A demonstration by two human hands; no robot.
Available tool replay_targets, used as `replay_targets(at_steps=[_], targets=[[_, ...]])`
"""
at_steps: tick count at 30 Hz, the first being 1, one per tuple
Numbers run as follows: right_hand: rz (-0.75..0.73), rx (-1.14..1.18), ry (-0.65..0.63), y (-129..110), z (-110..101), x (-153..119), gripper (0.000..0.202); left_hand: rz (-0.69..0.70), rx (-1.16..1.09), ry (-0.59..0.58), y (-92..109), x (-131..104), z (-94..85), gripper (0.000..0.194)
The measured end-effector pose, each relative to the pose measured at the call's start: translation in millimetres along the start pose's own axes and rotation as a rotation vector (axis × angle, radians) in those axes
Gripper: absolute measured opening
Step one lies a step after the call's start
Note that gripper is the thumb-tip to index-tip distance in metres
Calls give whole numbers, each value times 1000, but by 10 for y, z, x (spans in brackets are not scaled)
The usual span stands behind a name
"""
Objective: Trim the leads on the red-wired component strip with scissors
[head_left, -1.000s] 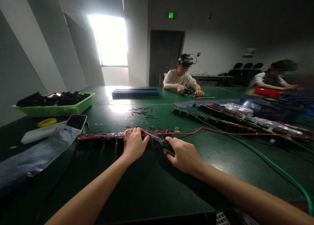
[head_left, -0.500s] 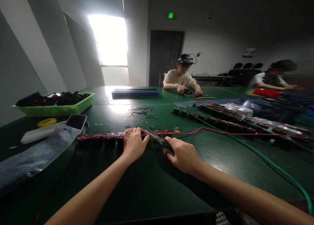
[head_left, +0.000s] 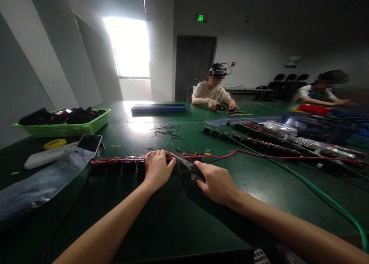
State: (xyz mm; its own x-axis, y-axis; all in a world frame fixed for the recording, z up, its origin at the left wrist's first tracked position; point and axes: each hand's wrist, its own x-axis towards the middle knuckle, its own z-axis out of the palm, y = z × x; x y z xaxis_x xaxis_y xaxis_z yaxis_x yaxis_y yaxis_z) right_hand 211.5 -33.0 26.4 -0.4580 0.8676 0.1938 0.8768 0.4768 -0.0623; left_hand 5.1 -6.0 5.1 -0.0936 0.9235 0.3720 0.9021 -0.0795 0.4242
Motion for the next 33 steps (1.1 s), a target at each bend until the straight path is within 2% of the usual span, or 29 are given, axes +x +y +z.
replay_targets(at_steps=[15, 22, 33], targets=[[33, -34, -40, -18, -30, 2, 30, 10, -7, 19, -21, 0, 17, 32], [110, -48, 0, 51, -48, 49, 36, 9, -19, 0, -34, 3, 23, 34], [26, -55, 27, -10, -80, 8, 37, 0, 1, 11, -22, 3, 22, 33]])
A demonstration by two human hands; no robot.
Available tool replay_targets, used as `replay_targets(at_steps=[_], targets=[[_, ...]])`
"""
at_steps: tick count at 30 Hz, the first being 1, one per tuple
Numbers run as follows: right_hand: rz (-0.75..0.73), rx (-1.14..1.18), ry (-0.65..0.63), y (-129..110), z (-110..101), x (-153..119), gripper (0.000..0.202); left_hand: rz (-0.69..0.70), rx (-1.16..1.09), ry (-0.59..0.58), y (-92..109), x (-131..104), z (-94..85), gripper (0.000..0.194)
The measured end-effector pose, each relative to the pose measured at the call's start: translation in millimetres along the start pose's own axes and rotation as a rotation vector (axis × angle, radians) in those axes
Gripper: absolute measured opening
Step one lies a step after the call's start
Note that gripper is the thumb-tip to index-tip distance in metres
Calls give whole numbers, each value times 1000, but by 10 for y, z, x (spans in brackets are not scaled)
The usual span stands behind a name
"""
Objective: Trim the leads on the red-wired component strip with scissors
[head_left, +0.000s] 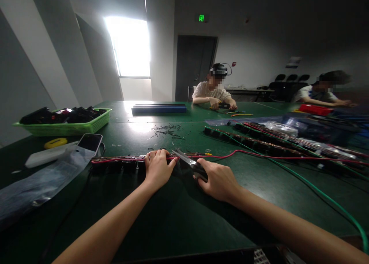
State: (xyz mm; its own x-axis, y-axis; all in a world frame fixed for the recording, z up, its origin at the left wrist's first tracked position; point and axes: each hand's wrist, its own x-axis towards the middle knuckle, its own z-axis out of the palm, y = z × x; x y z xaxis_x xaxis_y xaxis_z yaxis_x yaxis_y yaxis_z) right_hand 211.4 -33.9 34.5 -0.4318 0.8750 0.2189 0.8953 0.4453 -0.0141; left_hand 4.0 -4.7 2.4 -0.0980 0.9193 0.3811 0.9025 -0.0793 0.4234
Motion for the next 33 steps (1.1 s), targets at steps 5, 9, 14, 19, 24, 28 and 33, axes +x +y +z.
replay_targets(at_steps=[5, 9, 14, 19, 24, 28, 33], targets=[[-18, 1, -41, -8, 8, -1, 39, -3, 0, 0, 3, 3, 2, 30], [-27, 5, -33, -2, 33, -8, 41, -2, -3, 7, 1, 1, 8, 29], [-30, 4, -30, 6, 50, -15, 44, 3, -3, 11, 3, -5, 9, 29], [-27, -3, -35, -5, 37, -15, 43, 4, -8, 8, -4, -4, 4, 29], [-27, -8, -34, -12, 39, -19, 42, 7, -11, 8, -3, 0, 1, 29], [-27, -16, -45, -9, 43, -22, 42, -1, -8, 7, 4, 1, 3, 30], [-46, -13, -39, -4, 51, -20, 40, 0, -10, 16, 3, -2, 5, 30]])
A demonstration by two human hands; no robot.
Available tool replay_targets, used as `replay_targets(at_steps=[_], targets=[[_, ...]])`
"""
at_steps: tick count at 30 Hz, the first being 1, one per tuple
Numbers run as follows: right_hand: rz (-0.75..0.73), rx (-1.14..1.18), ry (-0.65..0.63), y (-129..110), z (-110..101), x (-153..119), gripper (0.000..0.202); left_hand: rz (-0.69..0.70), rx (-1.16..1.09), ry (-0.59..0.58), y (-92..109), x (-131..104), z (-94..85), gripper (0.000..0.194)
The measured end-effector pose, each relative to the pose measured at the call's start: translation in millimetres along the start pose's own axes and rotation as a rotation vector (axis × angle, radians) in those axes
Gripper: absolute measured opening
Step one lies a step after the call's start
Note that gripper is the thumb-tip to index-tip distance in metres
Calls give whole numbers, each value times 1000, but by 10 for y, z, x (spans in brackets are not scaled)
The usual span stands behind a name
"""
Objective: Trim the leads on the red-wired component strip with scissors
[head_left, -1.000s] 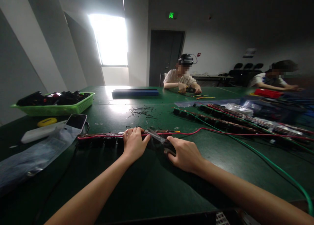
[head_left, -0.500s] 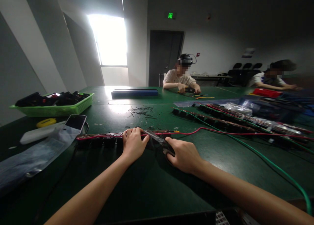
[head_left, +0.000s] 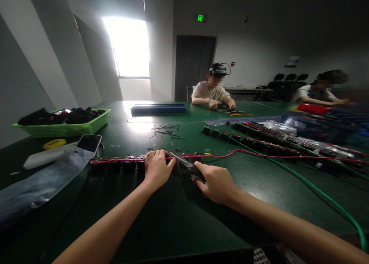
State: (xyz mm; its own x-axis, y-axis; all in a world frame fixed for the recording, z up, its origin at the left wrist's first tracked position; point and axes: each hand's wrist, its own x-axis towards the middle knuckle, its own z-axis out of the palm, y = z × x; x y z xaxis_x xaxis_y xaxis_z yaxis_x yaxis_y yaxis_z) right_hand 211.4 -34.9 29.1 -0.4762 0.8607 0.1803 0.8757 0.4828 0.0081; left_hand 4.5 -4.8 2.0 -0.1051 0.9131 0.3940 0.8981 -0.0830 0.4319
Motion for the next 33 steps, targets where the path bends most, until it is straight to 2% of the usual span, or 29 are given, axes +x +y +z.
replay_targets(at_steps=[18, 24, 33], targets=[[2, 13, -26, -24, 17, -6, 38, 6, -5, -5, -2, 8, -1, 32], [109, -14, -56, 4, -15, 23, 30, 7, -12, -9, -15, 6, 7, 34], [87, -3, -11, 23, -16, 35, 31, 6, -10, -4, -28, 13, 22, 36]])
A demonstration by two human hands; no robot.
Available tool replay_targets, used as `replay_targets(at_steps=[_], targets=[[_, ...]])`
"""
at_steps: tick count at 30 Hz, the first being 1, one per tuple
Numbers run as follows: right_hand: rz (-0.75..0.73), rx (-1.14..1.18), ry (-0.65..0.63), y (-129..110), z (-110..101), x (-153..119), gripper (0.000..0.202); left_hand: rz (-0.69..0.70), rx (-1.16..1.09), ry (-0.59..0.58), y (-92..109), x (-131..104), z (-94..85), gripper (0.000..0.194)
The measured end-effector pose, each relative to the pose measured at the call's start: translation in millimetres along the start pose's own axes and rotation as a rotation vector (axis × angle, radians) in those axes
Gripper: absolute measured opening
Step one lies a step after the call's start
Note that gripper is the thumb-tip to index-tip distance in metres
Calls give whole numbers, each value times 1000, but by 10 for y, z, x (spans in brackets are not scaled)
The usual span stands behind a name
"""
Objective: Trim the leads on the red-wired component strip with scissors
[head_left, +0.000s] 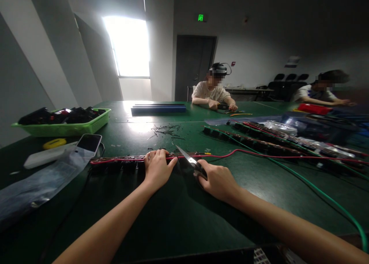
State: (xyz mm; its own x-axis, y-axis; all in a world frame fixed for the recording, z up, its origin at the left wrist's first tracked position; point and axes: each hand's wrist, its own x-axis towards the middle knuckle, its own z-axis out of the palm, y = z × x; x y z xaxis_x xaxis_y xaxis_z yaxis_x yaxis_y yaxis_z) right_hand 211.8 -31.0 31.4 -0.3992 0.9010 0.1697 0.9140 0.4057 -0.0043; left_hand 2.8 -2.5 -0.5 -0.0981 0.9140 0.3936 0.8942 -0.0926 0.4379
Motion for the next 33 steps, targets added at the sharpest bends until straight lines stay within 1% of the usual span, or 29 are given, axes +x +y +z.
replay_targets(at_steps=[9, 22, 33], targets=[[-41, 4, -16, -60, -52, -37, 28, 0, 12, 4, 7, -5, -8, 34], [-44, 7, -38, -62, -39, -44, 34, -15, 27, -22, 39, -6, -32, 30], [-27, 8, -60, -81, -52, -60, 34, 0, 23, -6, 35, -1, -18, 29]])
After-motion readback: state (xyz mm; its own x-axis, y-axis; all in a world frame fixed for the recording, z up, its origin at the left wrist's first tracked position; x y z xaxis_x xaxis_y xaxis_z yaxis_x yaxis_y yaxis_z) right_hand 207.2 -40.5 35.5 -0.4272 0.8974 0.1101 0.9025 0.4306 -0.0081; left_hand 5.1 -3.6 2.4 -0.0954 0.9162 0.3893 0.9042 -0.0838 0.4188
